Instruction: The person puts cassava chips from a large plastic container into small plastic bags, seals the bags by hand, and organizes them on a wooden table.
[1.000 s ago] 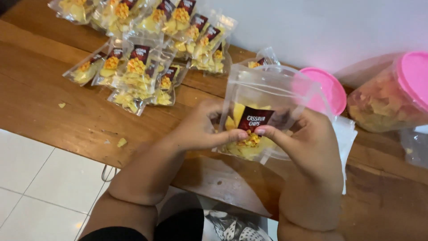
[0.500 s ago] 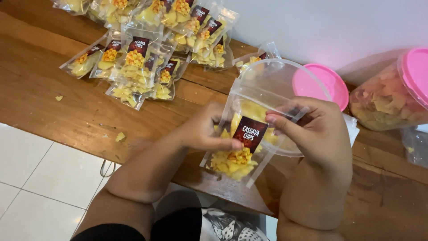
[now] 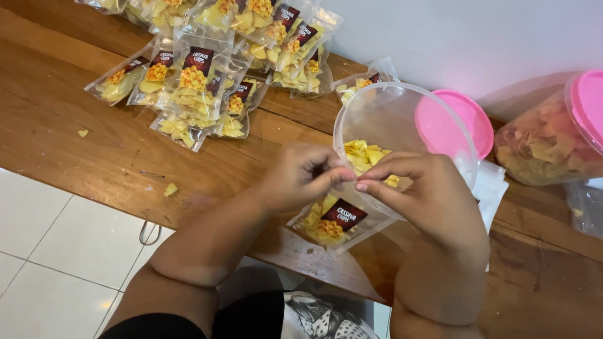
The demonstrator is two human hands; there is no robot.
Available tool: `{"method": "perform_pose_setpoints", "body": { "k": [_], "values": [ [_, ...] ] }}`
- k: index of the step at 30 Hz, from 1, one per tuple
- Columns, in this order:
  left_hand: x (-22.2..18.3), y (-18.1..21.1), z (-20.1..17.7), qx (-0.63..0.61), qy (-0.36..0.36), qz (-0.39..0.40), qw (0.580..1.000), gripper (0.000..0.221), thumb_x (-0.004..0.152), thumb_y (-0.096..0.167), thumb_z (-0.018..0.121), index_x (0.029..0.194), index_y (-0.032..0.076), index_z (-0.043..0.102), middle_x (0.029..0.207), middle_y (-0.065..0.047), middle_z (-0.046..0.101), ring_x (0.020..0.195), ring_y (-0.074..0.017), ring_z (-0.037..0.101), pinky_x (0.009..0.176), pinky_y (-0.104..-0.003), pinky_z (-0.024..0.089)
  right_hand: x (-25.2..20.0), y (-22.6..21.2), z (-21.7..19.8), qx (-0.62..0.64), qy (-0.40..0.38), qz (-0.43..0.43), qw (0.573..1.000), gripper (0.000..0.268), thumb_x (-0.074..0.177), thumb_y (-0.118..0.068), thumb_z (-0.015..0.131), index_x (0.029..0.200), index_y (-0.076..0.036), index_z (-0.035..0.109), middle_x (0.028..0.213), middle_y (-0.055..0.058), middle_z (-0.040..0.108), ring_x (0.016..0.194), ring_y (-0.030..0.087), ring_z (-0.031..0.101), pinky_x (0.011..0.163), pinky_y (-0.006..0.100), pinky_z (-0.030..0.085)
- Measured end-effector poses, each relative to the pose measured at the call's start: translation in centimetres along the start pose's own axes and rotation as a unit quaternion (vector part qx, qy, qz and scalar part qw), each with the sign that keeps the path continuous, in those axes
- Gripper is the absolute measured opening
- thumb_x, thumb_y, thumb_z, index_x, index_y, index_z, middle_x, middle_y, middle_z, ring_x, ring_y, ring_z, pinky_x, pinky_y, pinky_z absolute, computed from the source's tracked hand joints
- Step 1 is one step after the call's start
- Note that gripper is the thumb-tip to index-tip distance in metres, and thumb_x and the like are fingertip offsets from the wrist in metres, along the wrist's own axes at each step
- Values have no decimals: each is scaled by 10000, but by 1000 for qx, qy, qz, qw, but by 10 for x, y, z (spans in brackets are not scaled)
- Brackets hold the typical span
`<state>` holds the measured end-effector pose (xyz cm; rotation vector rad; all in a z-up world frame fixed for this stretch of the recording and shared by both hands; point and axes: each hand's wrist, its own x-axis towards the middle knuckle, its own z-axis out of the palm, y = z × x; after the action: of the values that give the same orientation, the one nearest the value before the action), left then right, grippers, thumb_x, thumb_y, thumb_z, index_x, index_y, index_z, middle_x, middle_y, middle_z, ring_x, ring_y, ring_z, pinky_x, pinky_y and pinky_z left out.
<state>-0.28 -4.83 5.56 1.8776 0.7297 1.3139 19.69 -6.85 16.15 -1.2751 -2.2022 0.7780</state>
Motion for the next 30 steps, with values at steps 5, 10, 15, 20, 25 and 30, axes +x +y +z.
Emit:
{"method": "perform_pose_setpoints", "body": {
  "k": [5, 10, 15, 20, 25, 30],
  "values": [
    [-5, 0, 9, 74, 6, 63, 995, 117, 939, 211, 720, 870, 122, 690, 761, -3, 699, 638, -114, 627, 593, -272, 499, 3, 6, 6, -87, -25, -47, 995, 29, 822, -151, 779, 802, -133, 769, 771, -27, 751, 720, 114, 657, 674, 277, 473],
    [-10, 3, 12, 94, 36, 98, 990, 200, 971, 229, 669, 843, 95, 594, 729, -28, 627, 605, -172, 565, 565, -311, 426, 3, 9, 11, -133, -32, -101, 985, 47, 873, -188, 735, 846, -150, 727, 829, -36, 692, 781, 184, 587, 752, 347, 429],
    [-11, 13, 14, 102, 82, 113, 985, 262, 1003, 187, 594, 799, 68, 481, 669, -47, 457, 565, -203, 446, 523, -338, 355, 1, 2, 12, -160, -22, -134, 978, 211, 928, -226, 662, 732, -162, 705, 746, -55, 568, 813, 178, 526, 779, 380, 291],
    [-11, 15, 10, 74, 59, 111, 989, 234, 1015, 160, 574, 822, 53, 499, 692, -52, 458, 573, -171, 426, 524, -307, 343, 4, 0, 8, -135, -46, -131, 981, 216, 934, -233, 664, 754, -135, 732, 750, -31, 635, 808, 182, 571, 750, 364, 350],
    [-11, 12, 7, 87, 55, 102, 989, 224, 1015, 169, 582, 829, 66, 513, 676, -44, 470, 573, -175, 440, 527, -317, 341, 1, 1, 2, -154, -52, -108, 981, 223, 932, -293, 666, 762, -180, 755, 777, -67, 675, 889, 157, 598, 791, 372, 298],
    [-9, 13, 0, 95, 91, 109, 985, 263, 1017, 214, 585, 787, 110, 514, 601, 27, 602, 517, -109, 582, 512, -269, 446, -6, -1, -14, -116, -38, -101, 987, 231, 891, -326, 706, 761, -148, 775, 765, -41, 699, 813, 143, 622, 816, 321, 396]
  ]
}}
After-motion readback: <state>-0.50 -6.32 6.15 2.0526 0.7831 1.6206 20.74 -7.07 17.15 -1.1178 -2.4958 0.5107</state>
